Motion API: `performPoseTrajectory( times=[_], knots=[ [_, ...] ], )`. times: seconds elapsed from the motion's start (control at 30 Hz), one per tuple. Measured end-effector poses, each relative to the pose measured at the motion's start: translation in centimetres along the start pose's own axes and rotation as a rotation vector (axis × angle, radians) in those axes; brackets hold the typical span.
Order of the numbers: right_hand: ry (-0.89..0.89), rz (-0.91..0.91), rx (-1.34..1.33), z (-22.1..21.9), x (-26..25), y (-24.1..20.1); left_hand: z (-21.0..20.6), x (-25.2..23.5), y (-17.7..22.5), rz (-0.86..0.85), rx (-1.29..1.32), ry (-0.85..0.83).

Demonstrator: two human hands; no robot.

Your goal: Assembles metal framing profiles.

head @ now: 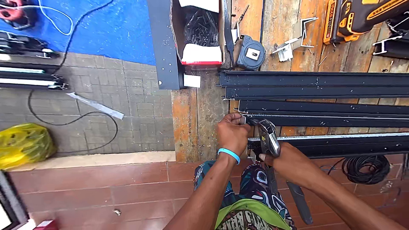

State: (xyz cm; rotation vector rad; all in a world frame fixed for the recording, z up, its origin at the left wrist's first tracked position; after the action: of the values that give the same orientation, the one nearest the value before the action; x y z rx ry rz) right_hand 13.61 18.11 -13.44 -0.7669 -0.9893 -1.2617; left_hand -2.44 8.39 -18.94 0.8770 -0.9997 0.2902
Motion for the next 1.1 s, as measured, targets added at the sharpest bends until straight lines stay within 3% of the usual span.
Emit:
performPoseTrajectory(
  times=[0.1, 0.27, 0.37, 0.43, 0.57, 0.63, 0.87, 0.93, 1.0, 1.1],
  knots=[
    [0.027, 0.016, -0.012, 0.4, 0.4, -0.3, -0.2, -0.4, 0.1, 0.006, -0.020, -0.036],
    [0.064, 0.001, 0.296, 2.2, 0.6, -0.8, -0.4, -1.1, -0.5, 0.045, 0.055, -0.040],
    [0.047, -0.016, 0.325, 2.8, 0.4, -0.8, -0.4, -1.2, -0.5, 0.045, 0.078, -0.072],
    [0.004, -0.048, 0.209, 2.2, 0.4, -0.7, -0.4, -1.3, -0.4, 0.048, 0.072, -0.077],
    [-0.167, -0.206, -0.304, -1.6, 1.8, -1.1, -0.5, -1.3, -0.3, 0.035, 0.036, -0.064],
    [-0.159, -0.227, -0.351, -2.6, 2.0, -1.4, -0.4, -1.3, -0.2, 0.022, 0.023, -0.051],
    [0.121, 0.000, 0.512, 3.2, 0.5, -1.5, -0.5, -1.1, -0.3, -0.010, 0.027, -0.028],
    [0.145, 0.024, 0.600, 4.1, 0.4, -2.1, -0.6, -1.2, -0.2, -0.024, 0.015, -0.021],
    [0.070, -0.009, 0.463, 3.6, 0.4, -1.9, -0.5, -1.2, -0.2, -0.032, -0.014, -0.011],
    [-0.131, -0.152, 0.031, 0.6, 1.0, -1.4, -0.5, -1.2, -0.2, -0.031, -0.009, -0.011]
  ],
)
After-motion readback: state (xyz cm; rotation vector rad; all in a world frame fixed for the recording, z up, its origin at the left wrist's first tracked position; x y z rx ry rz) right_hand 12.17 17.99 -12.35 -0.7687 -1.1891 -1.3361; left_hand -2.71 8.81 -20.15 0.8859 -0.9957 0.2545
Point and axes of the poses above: each hand's wrist, its own x-axis away from the middle knuckle, its own z-axis out of the back of the hand, y = z × x, the point moved 10 cm from there along -x, towards the middle knuckle, and after that the axes turned 10 degrees about y, right-handed, at the moved point
